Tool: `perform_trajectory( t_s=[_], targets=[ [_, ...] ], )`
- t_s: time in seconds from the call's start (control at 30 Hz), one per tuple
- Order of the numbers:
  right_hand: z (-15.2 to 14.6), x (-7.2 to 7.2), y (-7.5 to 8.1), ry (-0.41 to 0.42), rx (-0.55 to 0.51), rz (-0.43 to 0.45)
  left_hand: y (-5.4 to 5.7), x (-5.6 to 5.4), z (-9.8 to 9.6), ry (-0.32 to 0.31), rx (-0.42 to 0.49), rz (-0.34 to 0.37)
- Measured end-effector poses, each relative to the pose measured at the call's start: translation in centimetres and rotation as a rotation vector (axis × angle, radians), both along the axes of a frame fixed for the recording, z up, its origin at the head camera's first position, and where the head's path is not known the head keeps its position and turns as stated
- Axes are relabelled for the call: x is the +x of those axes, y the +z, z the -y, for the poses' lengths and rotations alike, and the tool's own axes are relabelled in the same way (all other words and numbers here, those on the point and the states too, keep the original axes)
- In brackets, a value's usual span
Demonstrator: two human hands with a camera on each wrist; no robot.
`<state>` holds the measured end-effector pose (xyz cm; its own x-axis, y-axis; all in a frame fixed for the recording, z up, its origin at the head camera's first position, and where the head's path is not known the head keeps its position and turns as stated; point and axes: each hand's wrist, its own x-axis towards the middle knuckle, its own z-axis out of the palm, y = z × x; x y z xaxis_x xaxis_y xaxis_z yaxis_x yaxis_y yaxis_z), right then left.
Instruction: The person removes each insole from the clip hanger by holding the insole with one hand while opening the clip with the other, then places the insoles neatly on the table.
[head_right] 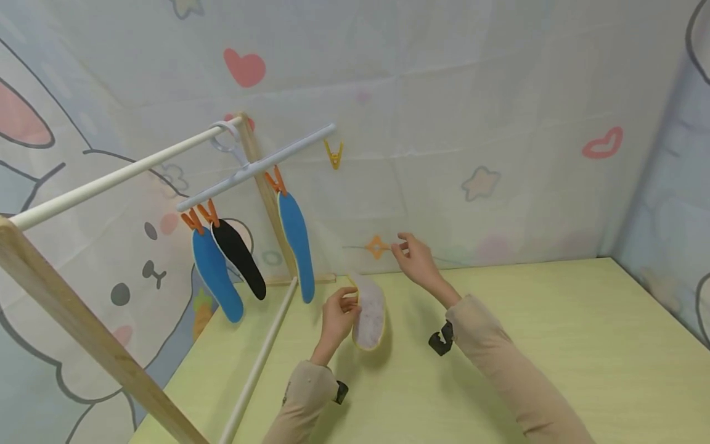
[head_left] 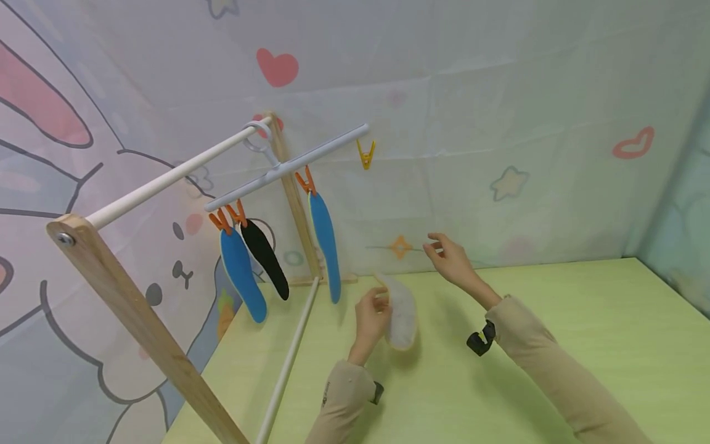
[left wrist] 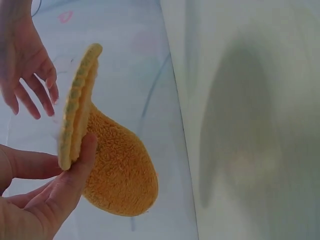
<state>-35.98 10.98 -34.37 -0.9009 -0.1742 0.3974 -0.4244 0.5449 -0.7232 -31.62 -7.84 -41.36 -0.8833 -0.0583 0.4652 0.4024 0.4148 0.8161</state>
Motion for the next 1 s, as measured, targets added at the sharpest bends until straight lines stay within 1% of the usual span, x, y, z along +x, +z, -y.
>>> perform_trajectory(
  t_s=[0.13, 0.23, 0.4, 0.53, 0.8, 1.0],
  targets=[
    [-0.5, 0.5, -0.6, -0.023, -0.008, -0.025, -0.1, 0.1, -0.1, 0.004, -0.028, 0.010],
    [-0.9, 0.7, -1.0, -0.033, -0.025, -0.028, -0.3, 0.0, -0.2, 0.000, -0.028, 0.016],
    [-1.3, 0.9, -1.5, -0.024, -0.063, 0.009, -0.6, 0.0, -0.4, -0.016, -0.017, 0.040],
    [-1.5, 1.1, -1.9, -0.009, -0.086, 0.030, -0.8, 0.1, -0.4, -0.021, -0.035, 0.054],
    [-1.7, 1.2, -2.5, -0.015, -0.091, 0.031, -1.0, 0.2, -0.2, -0.025, -0.063, 0.085],
    [-1.8, 1.2, -3.0, -0.026, -0.076, 0.029, -1.2, 0.5, -0.1, -0.035, -0.070, 0.097]
  ],
)
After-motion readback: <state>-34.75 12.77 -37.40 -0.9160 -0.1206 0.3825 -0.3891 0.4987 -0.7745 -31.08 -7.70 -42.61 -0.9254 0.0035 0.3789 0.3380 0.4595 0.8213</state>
